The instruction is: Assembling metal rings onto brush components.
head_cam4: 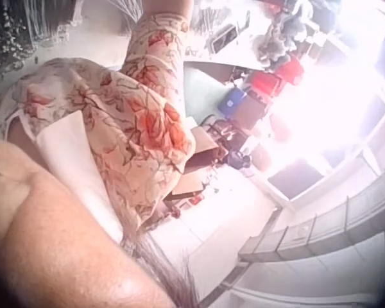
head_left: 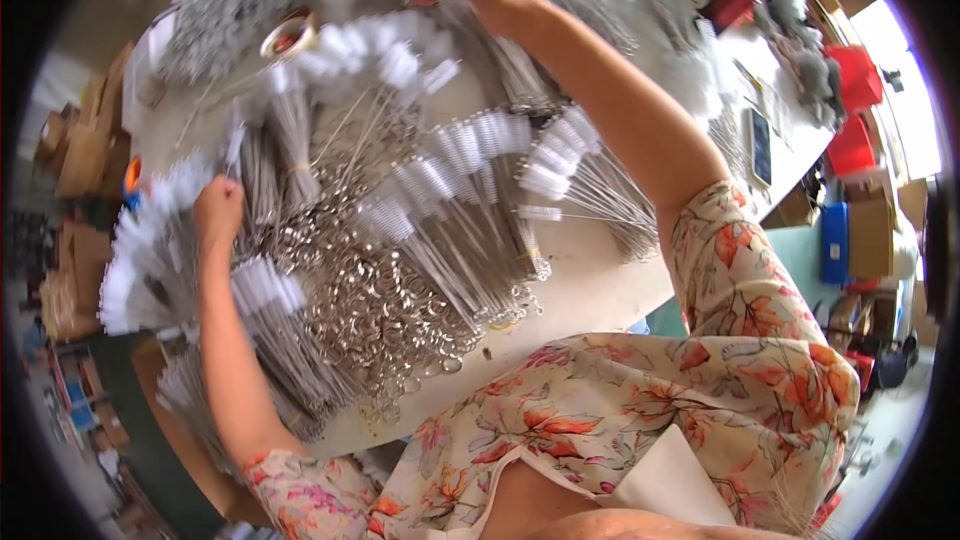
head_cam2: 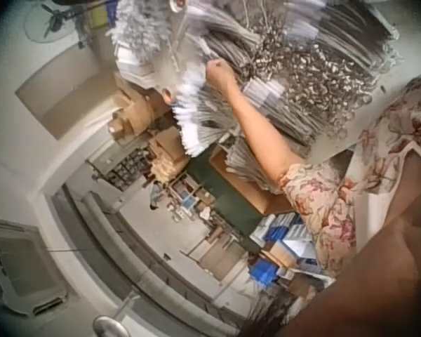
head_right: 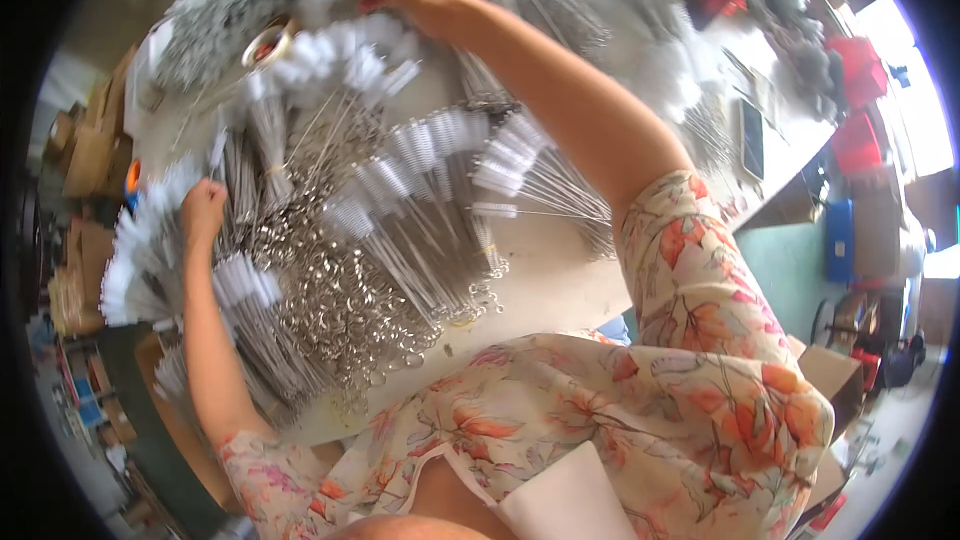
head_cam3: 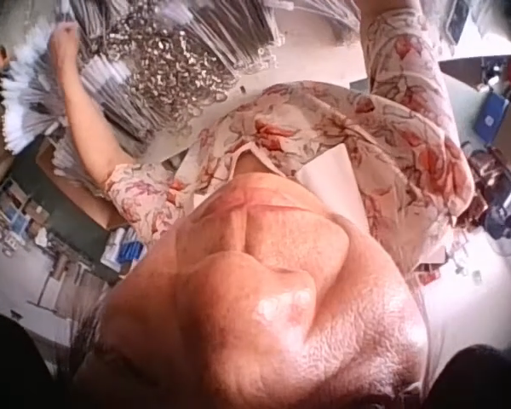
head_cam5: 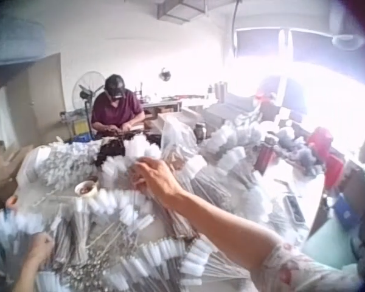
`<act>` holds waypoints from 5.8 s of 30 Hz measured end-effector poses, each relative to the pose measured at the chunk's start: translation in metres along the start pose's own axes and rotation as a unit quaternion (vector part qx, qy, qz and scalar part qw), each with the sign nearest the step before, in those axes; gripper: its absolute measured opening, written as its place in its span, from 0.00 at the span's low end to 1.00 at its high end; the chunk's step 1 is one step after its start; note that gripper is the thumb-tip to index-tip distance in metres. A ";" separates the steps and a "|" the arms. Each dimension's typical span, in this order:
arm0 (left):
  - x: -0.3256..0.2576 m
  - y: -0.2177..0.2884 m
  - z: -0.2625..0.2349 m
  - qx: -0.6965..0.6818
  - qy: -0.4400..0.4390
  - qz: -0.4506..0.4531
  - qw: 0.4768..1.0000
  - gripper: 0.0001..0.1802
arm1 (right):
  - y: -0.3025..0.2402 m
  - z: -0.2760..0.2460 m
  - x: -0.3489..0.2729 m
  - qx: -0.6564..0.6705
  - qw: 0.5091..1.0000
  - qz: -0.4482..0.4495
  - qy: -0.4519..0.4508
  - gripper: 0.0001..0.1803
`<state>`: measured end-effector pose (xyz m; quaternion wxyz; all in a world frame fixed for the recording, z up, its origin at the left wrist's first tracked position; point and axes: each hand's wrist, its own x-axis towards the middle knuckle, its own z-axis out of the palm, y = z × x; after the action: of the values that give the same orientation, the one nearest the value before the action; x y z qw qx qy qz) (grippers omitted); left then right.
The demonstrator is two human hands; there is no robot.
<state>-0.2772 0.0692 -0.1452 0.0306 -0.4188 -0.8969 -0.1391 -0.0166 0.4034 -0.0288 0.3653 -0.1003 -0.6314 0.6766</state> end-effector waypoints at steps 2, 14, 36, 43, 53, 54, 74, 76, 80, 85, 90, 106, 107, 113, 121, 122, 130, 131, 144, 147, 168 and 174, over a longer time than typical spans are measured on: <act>-0.001 0.000 0.005 -0.079 -0.011 -0.073 0.994 0.09 | -0.017 -0.072 0.003 -0.053 0.998 0.042 0.004 0.13; -0.006 0.091 -0.089 -0.475 0.159 -0.136 0.855 0.14 | 0.015 -0.201 -0.027 -0.657 0.746 0.088 0.057 0.15; -0.243 0.138 -0.093 -0.697 0.060 -0.253 0.668 0.14 | 0.046 -0.122 0.003 -0.567 0.804 0.177 -0.017 0.21; -0.232 0.193 -0.092 -0.629 0.051 -0.181 0.755 0.13 | -0.032 -0.054 -0.024 -0.505 0.857 -0.095 -0.050 0.14; -0.201 0.274 -0.054 -0.583 0.195 -0.004 0.788 0.06 | -0.061 0.105 -0.228 -0.113 0.947 0.005 -0.302 0.12; -0.204 0.268 -0.051 -0.550 0.229 0.021 0.803 0.05 | -0.051 0.103 -0.237 0.041 0.964 0.072 -0.252 0.11; -0.288 0.260 -0.039 -0.648 -0.036 0.141 0.748 0.59 | -0.054 0.077 -0.309 -0.215 0.863 0.152 -0.431 0.10; -0.293 0.256 -0.035 -0.708 -0.050 0.124 0.693 0.47 | -0.054 0.070 -0.313 -0.194 0.880 0.159 -0.404 0.08; -0.297 0.243 -0.039 -0.565 0.055 0.130 0.813 0.12 | -0.067 0.056 -0.308 -0.111 0.855 0.291 -0.414 0.07; -0.279 0.255 -0.049 -0.438 0.051 0.278 0.853 0.10 | -0.073 0.027 -0.308 -0.096 0.814 0.392 -0.418 0.09; -0.205 0.175 -0.009 -0.263 0.110 -0.035 0.958 0.08 | -0.045 -0.015 -0.332 -0.736 0.505 -0.013 -0.451 0.03; -0.221 0.181 -0.040 -0.470 0.024 -0.092 0.878 0.12 | -0.051 0.060 -0.270 -0.205 0.945 0.099 -0.234 0.09; -0.228 0.193 -0.048 -0.604 0.013 -0.071 0.794 0.12 | -0.053 0.067 -0.267 -0.194 0.949 0.094 -0.230 0.10; -0.253 0.230 -0.064 -0.623 0.095 -0.018 0.776 0.09 | -0.059 0.098 -0.281 -0.032 0.946 0.136 -0.291 0.06; -0.280 0.228 -0.090 -0.794 0.018 0.002 0.607 0.12 | -0.057 0.102 -0.294 -0.305 0.795 -0.471 -0.230 0.09; -0.282 0.227 -0.092 -0.747 0.038 0.024 0.663 0.12 | -0.057 0.101 -0.294 -0.303 0.796 -0.470 -0.231 0.09; -0.293 0.232 -0.111 -0.579 0.107 0.041 0.807 0.15 | -0.061 0.110 -0.290 -0.111 0.909 -0.272 -0.295 0.06; -0.292 0.236 -0.106 -0.542 0.188 0.070 0.816 0.16 | -0.071 0.107 -0.287 -0.072 0.932 -0.185 -0.303 0.04; -0.286 0.226 -0.101 -0.440 0.269 0.137 0.846 0.16 | -0.084 0.120 -0.276 0.080 0.898 0.258 -0.347 0.11; -0.282 0.220 -0.102 -0.484 0.237 0.135 0.831 0.15 | -0.090 0.118 -0.271 0.019 0.897 0.242 -0.369 0.11; -0.239 0.070 -0.047 -0.064 0.058 -0.209 0.974 0.13 | 0.024 0.044 -0.242 -0.489 0.852 -0.125 -0.142 0.08; -0.245 0.108 -0.056 -0.427 0.161 -0.211 0.864 0.08 | 0.040 0.044 -0.205 -0.672 0.709 0.032 -0.214 0.14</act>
<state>-0.0397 -0.0626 -0.1089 -0.0370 -0.1635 -0.7994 -0.5770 0.0886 0.2447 -0.1250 0.0342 -0.1916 -0.9768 0.0887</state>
